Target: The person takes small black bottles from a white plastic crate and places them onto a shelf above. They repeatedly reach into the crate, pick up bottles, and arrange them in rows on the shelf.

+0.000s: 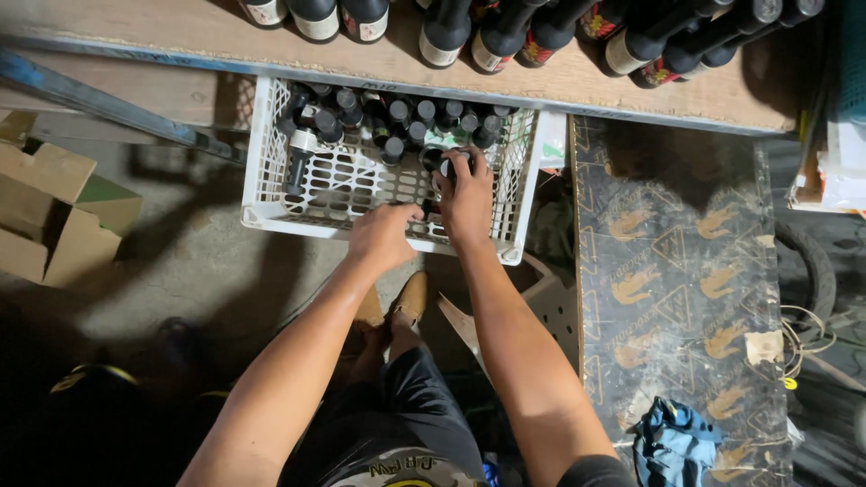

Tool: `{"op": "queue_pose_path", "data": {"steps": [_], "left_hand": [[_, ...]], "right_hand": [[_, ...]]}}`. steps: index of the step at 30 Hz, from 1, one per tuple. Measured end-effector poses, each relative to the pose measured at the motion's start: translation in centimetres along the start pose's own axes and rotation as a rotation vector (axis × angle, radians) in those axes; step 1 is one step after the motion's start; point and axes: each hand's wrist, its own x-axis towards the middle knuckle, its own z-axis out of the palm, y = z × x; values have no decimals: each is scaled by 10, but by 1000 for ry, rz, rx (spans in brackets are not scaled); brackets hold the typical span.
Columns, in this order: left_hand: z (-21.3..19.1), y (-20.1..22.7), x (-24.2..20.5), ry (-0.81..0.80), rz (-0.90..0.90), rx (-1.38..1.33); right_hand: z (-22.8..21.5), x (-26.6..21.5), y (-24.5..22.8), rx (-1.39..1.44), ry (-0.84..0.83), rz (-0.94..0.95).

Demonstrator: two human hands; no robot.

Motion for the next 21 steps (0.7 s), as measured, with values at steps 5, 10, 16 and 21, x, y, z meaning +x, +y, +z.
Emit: {"op": "queue_pose_path", "data": {"steps": [5, 10, 16, 21], "left_hand": [[11, -3, 22, 45, -5, -2], [8, 11, 33, 106, 58, -48], [-12, 21, 8, 32, 47, -23], [-30, 28, -3, -5, 37, -37]], "right_hand": [[-13, 2, -7, 44, 47, -11], [-30, 5, -14, 66, 100, -49], [-52, 4, -30, 119, 106, -99], [-65, 1, -44, 158, 76, -68]]}}
